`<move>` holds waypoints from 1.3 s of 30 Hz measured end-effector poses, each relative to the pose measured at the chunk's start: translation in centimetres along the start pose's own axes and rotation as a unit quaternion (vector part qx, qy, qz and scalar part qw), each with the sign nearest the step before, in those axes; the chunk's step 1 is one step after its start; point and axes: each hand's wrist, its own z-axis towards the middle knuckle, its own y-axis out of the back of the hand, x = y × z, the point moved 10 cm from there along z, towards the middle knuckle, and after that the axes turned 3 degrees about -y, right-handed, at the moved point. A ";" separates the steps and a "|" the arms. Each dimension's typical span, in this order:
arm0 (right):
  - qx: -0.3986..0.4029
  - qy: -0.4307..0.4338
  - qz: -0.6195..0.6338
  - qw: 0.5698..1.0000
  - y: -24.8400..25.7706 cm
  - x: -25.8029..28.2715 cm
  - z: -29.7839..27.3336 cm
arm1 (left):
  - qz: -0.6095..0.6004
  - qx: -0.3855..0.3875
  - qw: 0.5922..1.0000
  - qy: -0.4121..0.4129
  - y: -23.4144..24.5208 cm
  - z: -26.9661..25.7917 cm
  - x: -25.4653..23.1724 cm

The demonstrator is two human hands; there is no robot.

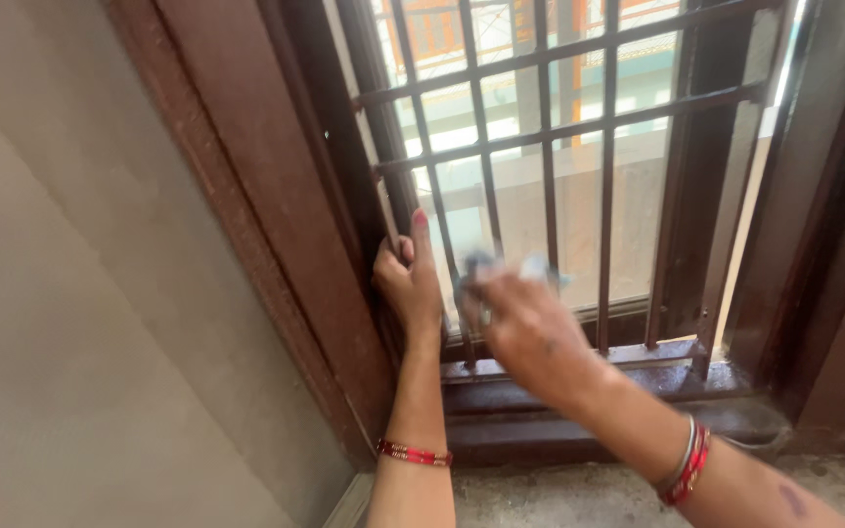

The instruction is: The person wipes a window with a cloth, moving the cloth across the glass and along the metal frame. The person repeatedly wipes the same sections of the window and frame throughout the clip.

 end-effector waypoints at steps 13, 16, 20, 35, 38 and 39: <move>0.089 -0.139 0.094 0.982 -6.6 -3.2 -4.9 | -0.090 0.043 0.994 -0.039 -0.8 -0.6 -1.9; 0.186 -0.100 0.158 0.965 -7.5 -1.1 -7.6 | -0.029 0.047 0.999 -0.001 -0.4 -0.6 -1.2; 0.170 -0.123 0.157 0.965 -3.6 -3.1 -5.1 | -0.040 0.050 0.998 -0.005 -0.4 -0.3 -1.1; 0.266 -0.264 0.056 0.926 -6.7 -7.4 -9.9 | -0.023 0.045 0.998 -0.025 0.2 -0.7 -2.0; 0.267 -0.215 0.142 0.929 -6.4 -5.1 -10.9 | -0.030 0.049 0.998 -0.037 0.1 -0.8 -2.2; 0.265 -0.236 0.156 0.922 -5.9 -5.7 -10.5 | -0.043 0.047 0.996 -0.056 0.0 -0.6 -2.7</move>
